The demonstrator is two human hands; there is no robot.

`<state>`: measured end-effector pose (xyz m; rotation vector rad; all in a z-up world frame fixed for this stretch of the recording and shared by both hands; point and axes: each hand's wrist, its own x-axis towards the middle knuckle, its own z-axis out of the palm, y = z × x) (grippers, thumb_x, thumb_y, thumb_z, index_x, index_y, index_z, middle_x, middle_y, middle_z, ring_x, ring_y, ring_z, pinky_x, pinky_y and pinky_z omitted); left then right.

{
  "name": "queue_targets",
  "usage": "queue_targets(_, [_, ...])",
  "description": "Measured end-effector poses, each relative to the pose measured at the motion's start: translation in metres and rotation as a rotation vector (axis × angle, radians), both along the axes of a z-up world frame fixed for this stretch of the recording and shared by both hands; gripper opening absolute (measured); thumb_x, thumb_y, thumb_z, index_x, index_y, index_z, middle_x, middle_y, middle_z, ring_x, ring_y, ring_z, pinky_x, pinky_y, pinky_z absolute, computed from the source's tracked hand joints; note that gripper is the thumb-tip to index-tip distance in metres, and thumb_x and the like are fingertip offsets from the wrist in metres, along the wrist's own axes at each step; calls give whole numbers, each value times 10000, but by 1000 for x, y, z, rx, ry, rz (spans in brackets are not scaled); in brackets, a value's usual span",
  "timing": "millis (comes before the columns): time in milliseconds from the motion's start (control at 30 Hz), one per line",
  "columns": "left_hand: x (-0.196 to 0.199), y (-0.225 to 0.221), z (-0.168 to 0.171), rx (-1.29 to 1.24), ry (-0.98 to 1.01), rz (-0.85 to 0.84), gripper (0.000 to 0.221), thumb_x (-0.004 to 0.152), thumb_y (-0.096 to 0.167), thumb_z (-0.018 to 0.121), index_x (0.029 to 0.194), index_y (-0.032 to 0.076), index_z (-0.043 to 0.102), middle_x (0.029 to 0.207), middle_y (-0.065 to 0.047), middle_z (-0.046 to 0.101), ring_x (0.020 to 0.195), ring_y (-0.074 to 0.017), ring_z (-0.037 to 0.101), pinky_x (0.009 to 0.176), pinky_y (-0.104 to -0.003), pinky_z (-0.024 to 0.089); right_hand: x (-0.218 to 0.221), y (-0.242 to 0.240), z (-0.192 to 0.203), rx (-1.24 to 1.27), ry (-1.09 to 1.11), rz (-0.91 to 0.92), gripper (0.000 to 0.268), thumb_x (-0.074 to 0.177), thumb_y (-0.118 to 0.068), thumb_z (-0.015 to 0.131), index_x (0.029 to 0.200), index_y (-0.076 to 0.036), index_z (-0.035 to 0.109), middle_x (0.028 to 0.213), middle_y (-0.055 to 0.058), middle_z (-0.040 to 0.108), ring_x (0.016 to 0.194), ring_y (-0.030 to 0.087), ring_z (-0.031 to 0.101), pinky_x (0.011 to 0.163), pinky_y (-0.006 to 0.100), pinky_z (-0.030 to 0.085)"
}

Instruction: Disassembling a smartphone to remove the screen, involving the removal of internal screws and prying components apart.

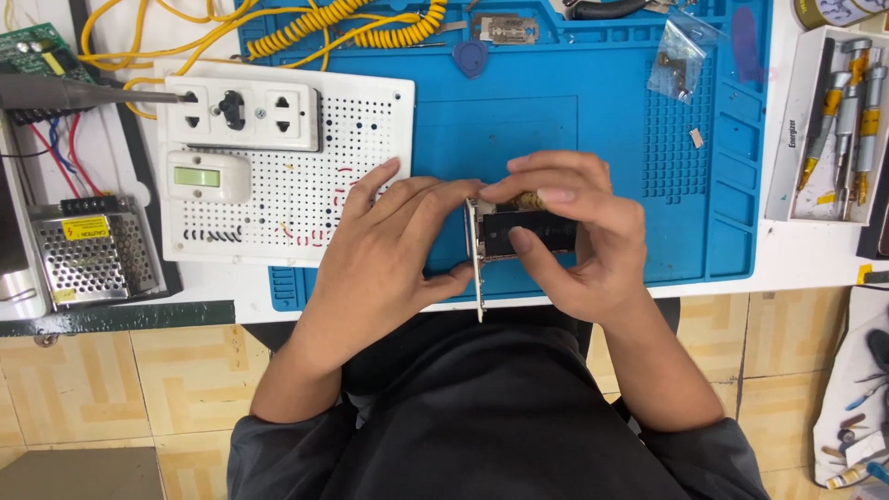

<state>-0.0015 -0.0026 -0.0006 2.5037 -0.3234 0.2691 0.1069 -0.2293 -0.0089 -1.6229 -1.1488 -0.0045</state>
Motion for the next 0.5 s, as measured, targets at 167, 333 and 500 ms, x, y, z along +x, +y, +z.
queue_targets(167, [0,1,1,-34,-6,-6,601,1014,308,877,1487,95,573,1432,-56,740,1322,-277,687,1292,-531,362,-1,-4,-9,-55,-46,-64,681,1145,30,801,1607,-278,407,1422,223,552,1307,337,611,1070,462,576])
queue_targets(333, [1,1,0,-24,-9,-15,637,995,299,898,1496,96,562,1323,-96,731,1300,-293,684,1280,-537,370,-4,2,-12,5,44,-33,952,1082,130,861,1738,-300,322,1399,290,700,1315,415,783,1175,499,703])
queue_targets(500, [1,1,0,-11,-16,-13,629,982,309,894,1483,102,575,1393,-53,733,1295,-273,683,1275,-531,372,-8,3,-9,-50,-35,-116,921,1126,218,778,1732,-258,273,1331,264,634,1219,375,737,1059,456,700])
